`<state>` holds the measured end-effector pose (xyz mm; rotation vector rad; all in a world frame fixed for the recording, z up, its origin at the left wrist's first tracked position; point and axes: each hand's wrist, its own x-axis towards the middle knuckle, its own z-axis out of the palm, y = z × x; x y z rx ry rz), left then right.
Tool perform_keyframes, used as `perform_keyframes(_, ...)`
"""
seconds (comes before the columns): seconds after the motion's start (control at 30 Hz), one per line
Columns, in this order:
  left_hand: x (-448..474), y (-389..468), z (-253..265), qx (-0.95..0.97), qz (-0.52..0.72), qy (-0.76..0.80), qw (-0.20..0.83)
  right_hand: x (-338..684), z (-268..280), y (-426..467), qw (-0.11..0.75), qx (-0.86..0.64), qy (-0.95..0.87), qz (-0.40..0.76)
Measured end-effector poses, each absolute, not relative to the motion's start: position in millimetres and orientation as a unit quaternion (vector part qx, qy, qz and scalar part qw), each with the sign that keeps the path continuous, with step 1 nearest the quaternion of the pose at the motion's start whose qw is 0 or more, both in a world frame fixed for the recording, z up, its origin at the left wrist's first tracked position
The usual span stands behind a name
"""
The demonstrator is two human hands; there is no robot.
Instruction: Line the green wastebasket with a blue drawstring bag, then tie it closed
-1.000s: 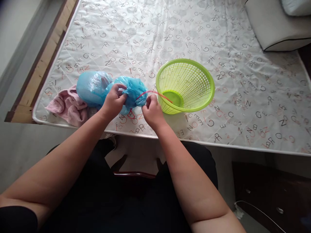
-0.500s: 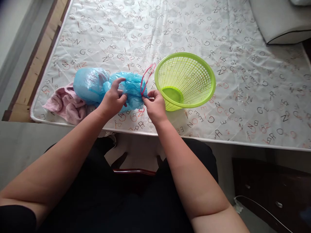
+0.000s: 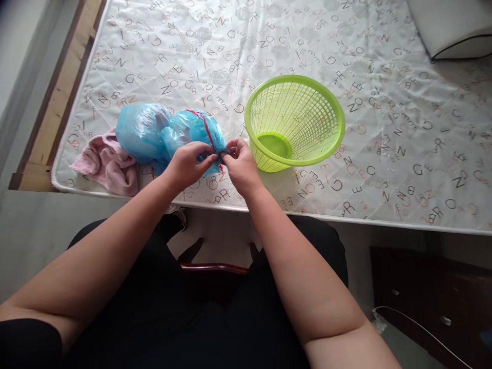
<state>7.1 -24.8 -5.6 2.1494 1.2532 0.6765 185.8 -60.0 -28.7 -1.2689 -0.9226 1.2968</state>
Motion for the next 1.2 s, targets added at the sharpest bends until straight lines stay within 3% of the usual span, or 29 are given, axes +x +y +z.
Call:
perform_keyframes(0.27, 9.0, -18.4, -19.0, 0.684, 0.285, 0.491, 0.458, 191.7, -33.0, -59.6, 0.535, -0.494, -0.353, 0.587)
perform_keyframes(0.53, -9.8, -6.2, -12.1, 0.761, 0.219, 0.526, 0.311, 195.7, -31.1, -51.9, 0.523, -0.608, -0.272, 0.532)
perform_keyframes(0.67, -13.4, -3.7, -10.7, 0.766, 0.213, 0.529, 0.296, 195.7, -36.0, -53.4, 0.509, -0.629, -0.289, 0.512)
perform_keyframes(0.93, -2.6, -9.5, -15.4, 0.783, 0.211, 0.503, 0.297, 188.4, -30.6, -75.3, 0.416, -0.618, -0.638, 0.196)
perform_keyframes(1.2, -2.5, -12.6, -10.0, 0.815, 0.202, 0.437, 0.322, 199.9, -37.7, -67.4, 0.342, -0.611, -0.677, 0.226)
